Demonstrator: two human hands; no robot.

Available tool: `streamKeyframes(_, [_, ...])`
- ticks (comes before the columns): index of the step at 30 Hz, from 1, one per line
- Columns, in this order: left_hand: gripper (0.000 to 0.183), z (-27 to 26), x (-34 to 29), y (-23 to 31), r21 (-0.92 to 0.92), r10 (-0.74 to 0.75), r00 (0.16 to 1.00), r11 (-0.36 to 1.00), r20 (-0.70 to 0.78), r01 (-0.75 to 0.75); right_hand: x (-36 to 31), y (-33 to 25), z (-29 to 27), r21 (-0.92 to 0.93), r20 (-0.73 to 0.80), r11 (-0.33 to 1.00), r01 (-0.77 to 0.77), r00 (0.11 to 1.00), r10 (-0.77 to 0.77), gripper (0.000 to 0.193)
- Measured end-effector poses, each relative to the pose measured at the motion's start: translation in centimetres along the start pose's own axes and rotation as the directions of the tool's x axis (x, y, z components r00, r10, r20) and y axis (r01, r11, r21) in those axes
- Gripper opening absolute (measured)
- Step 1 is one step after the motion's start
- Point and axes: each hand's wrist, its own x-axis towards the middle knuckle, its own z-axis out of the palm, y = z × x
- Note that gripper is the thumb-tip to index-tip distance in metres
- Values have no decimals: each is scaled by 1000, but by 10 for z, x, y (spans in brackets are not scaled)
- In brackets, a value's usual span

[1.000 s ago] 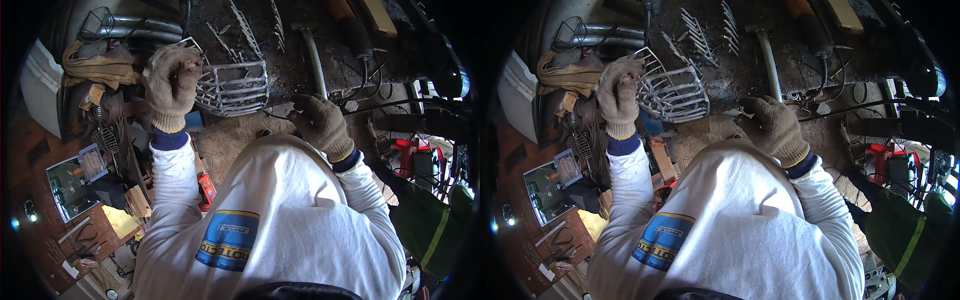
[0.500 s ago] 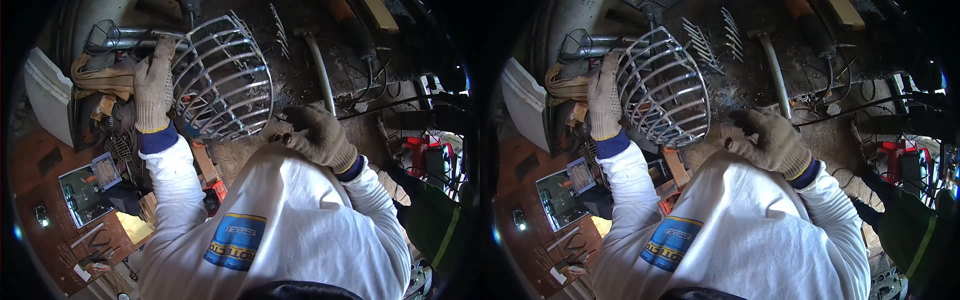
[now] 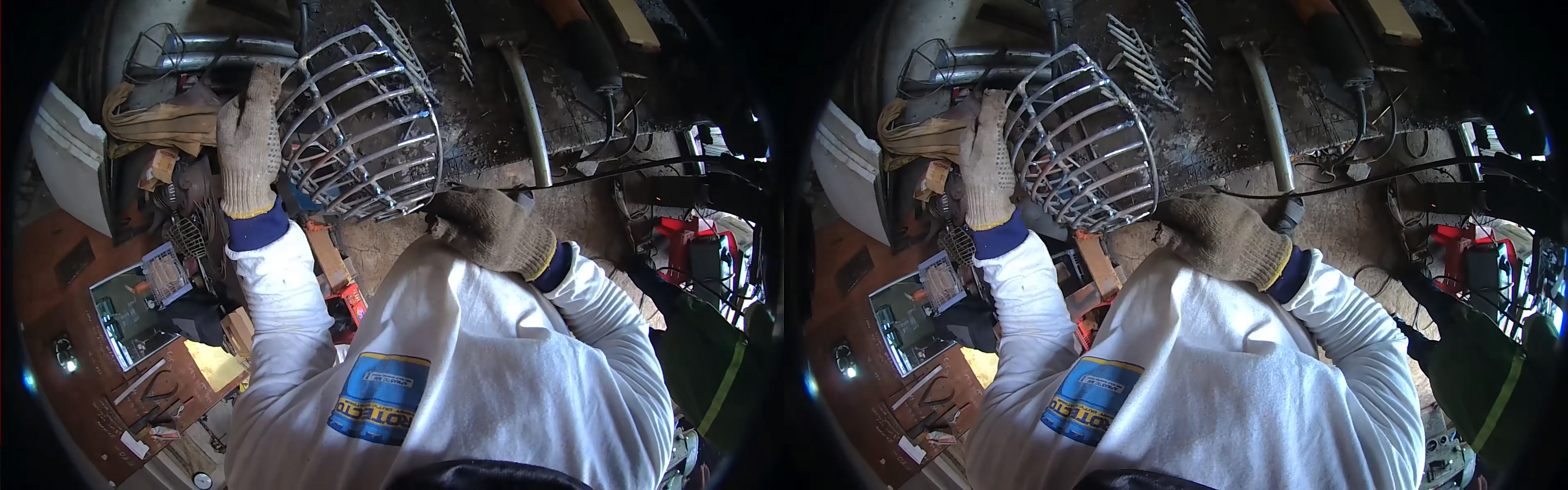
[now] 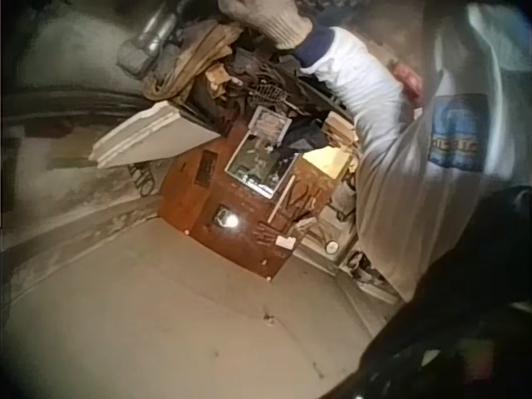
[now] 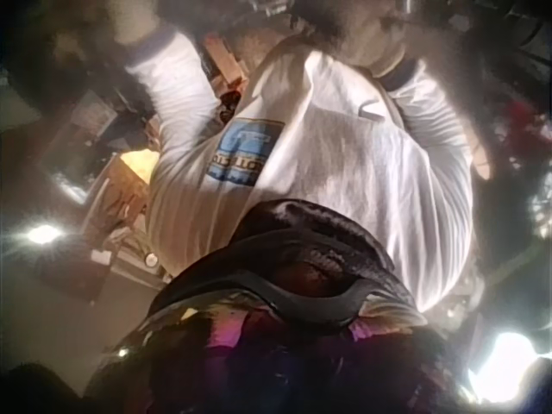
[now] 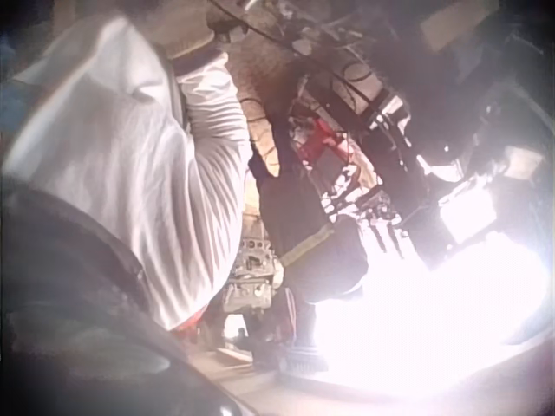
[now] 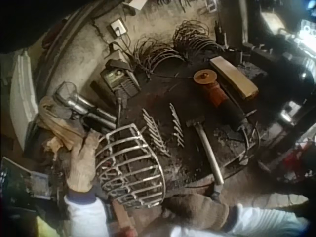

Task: The person uses an angle grinder to smooth the surface of a metal wire cage, then uses a hammer to shape parts of the metal and pliers to manipulate the wires.

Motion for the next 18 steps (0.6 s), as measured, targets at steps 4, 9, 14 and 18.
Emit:
streamKeyframes(4, [52, -3, 12, -11, 13, 10, 1000, 1000, -1, -10, -1, 4, 5, -22, -10, 1000, -4, 1000, 3, 47])
streamKeyframes(9, [52, -1, 20, -18, 14, 5, 999, 1000, 38, -6, -2, 0, -2, 60, 30, 987, -152, 988, 151, 46])
streamKeyframes(14, [53, 0, 21, -13, 24, -38, 998, 999, 55, 37, -3, 2, -5, 166, 39, 961, -220, 975, 217, 46])
streamKeyframes(18, [53, 0, 22, -16, 15, 9, 999, 1000, 40, -10, 1, 4, -8, 172, 74, 955, -242, 970, 233, 44])
